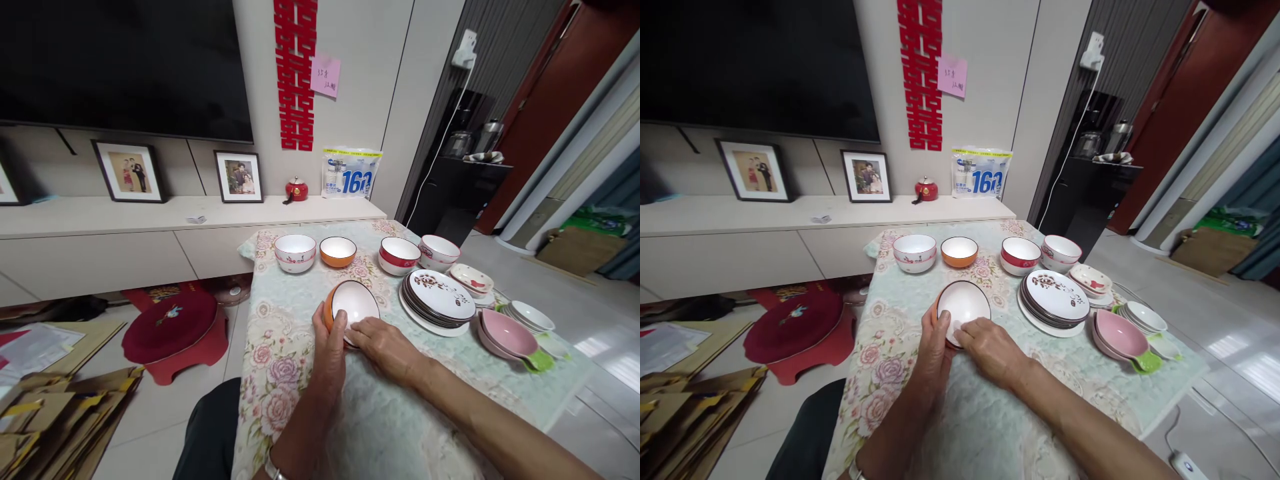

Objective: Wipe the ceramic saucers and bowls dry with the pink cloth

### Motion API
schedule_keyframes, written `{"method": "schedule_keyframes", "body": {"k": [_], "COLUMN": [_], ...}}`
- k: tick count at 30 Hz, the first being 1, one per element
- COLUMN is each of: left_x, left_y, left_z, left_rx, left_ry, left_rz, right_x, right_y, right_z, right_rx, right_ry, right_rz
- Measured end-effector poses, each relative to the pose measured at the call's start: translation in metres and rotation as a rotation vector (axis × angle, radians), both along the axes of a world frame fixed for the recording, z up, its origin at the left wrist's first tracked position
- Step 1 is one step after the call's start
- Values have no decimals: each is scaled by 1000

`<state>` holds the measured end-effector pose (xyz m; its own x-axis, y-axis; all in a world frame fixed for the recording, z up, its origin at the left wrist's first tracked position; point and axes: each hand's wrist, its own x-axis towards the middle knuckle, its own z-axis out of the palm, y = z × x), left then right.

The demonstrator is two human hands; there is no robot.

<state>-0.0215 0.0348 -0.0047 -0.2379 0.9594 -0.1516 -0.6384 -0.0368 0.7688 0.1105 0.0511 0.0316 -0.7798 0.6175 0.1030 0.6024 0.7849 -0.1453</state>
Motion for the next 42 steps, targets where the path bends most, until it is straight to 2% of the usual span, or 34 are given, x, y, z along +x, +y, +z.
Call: {"method": "schedule_keyframes", "body": {"k": [5,7,11,13,17,22,26,30,36,42], "left_x": [7,7,3,1,1,5,7,5,2,0], "left_y": [-5,-6,-6,-5,-4,-5,-5,-3,-3,-5], "left_z": [4,6,7,5,2,1,-1,-3,-4,-5], "left_rx": [118,133,102,65,6,0,61,75,73,61], "left_ry": [-39,-23,-2,17,-31,-106,-96,-67,-102,-42], "left_rz": [-12,-15,-14,-21,-79,-98,-72,-58,-86,-55], "right_x": [-21,-23,-10,-1,5,-2,-7,-10,-20,-24], "right_y": [-14,-15,-10,-6,-4,-10,-11,-12,-17,-17], "right_z": [-1,-2,-5,-6,-7,-8,-12,-10,4,-5], "right_rx": [-140,-173,-141,-74,5,-113,-97,-62,-96,-68], "right_ry": [311,382,236,113,0,154,191,128,-16,8], "right_rz": [-223,-223,3,37,-35,-90,-126,-122,-174,-212]}}
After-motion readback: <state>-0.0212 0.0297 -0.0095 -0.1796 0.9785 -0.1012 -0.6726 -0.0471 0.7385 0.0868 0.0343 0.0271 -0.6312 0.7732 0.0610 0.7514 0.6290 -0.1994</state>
